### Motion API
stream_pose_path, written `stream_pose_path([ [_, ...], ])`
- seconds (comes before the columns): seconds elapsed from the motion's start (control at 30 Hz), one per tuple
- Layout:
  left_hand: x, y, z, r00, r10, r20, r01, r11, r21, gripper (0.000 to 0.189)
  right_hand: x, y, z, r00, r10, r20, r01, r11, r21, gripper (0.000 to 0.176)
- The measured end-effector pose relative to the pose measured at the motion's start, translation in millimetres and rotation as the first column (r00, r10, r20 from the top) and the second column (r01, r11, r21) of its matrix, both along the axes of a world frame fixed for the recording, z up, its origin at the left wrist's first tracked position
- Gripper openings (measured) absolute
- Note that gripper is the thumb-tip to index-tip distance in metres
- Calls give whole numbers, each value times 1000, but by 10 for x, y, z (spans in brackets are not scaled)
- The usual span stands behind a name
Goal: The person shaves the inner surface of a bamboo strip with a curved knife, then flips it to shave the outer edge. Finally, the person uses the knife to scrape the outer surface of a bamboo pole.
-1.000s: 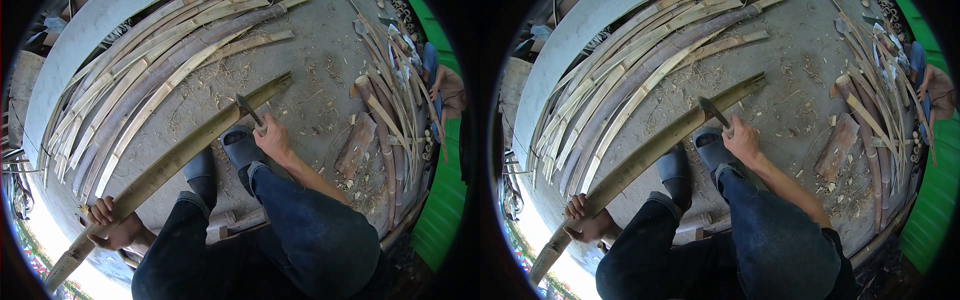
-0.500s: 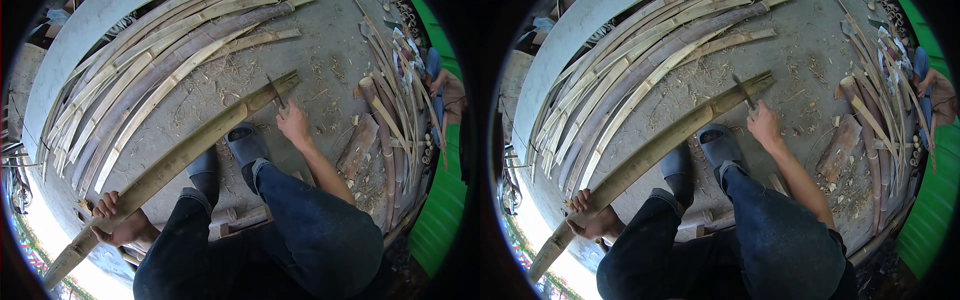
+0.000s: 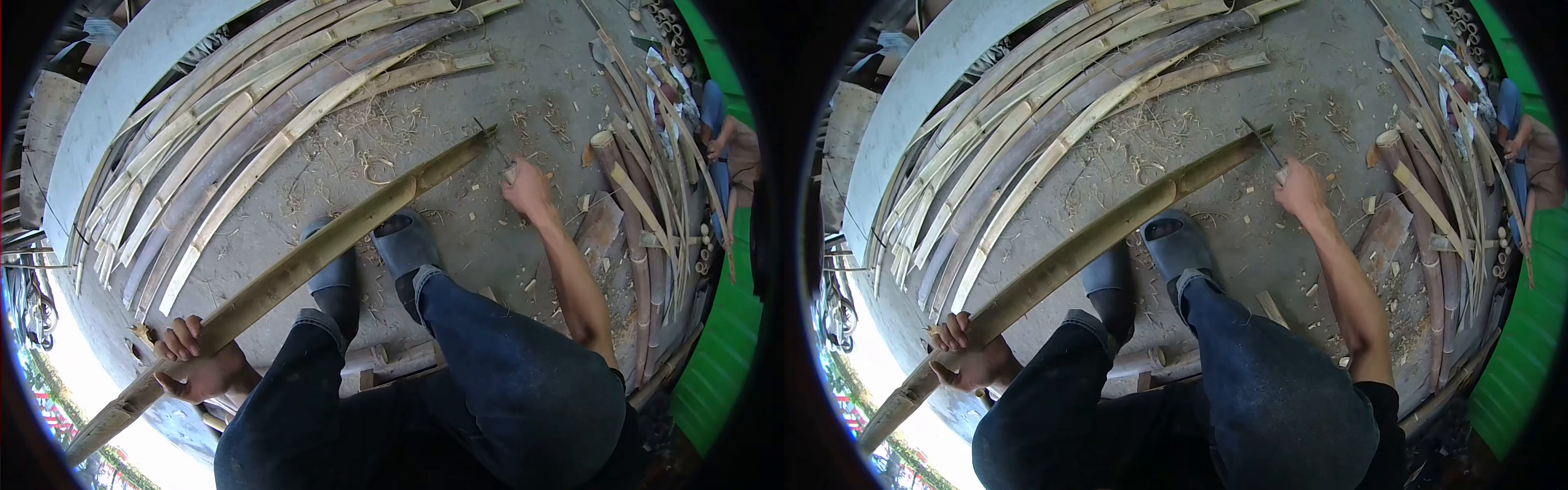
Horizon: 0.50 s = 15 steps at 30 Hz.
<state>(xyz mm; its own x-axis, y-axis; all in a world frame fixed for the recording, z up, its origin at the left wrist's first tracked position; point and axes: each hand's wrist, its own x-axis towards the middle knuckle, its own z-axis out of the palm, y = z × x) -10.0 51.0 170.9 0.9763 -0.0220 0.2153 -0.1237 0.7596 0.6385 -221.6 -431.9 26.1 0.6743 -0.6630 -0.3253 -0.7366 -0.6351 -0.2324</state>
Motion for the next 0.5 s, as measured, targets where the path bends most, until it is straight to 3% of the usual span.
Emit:
stream_pose_path([
  [0.03,-11,34,-11,999,-36,-12,35,999,-34,37,-29,3,130,997,28,-69,-28,1000,9,56],
  [0.13,-34,-49,20,999,-27,-35,25,999,-37,38,218,764,426,998,53,16,-55,990,133,53],
  [0.2,-31,-92,37,999,-37,-37,36,999,-30,38,275,1116,367,968,118,221,-155,975,157,40],
  [0.27,1,-133,67,989,107,-104,-101,993,67,38,242,901,121,990,12,143,-29,992,119,43],
  [0.37,-4,-56,17,984,94,-153,-81,992,93,35,26,47,-411,982,-182,-57,178,982,-66,43],
  [0.47,2,-43,-53,989,75,-125,-69,996,56,37,-158,-224,-332,990,-139,11,140,984,-112,40],
  [0.5,-41,-3,-23,984,88,-154,-81,995,53,37,-94,18,-94,991,-111,75,114,993,-33,41],
])
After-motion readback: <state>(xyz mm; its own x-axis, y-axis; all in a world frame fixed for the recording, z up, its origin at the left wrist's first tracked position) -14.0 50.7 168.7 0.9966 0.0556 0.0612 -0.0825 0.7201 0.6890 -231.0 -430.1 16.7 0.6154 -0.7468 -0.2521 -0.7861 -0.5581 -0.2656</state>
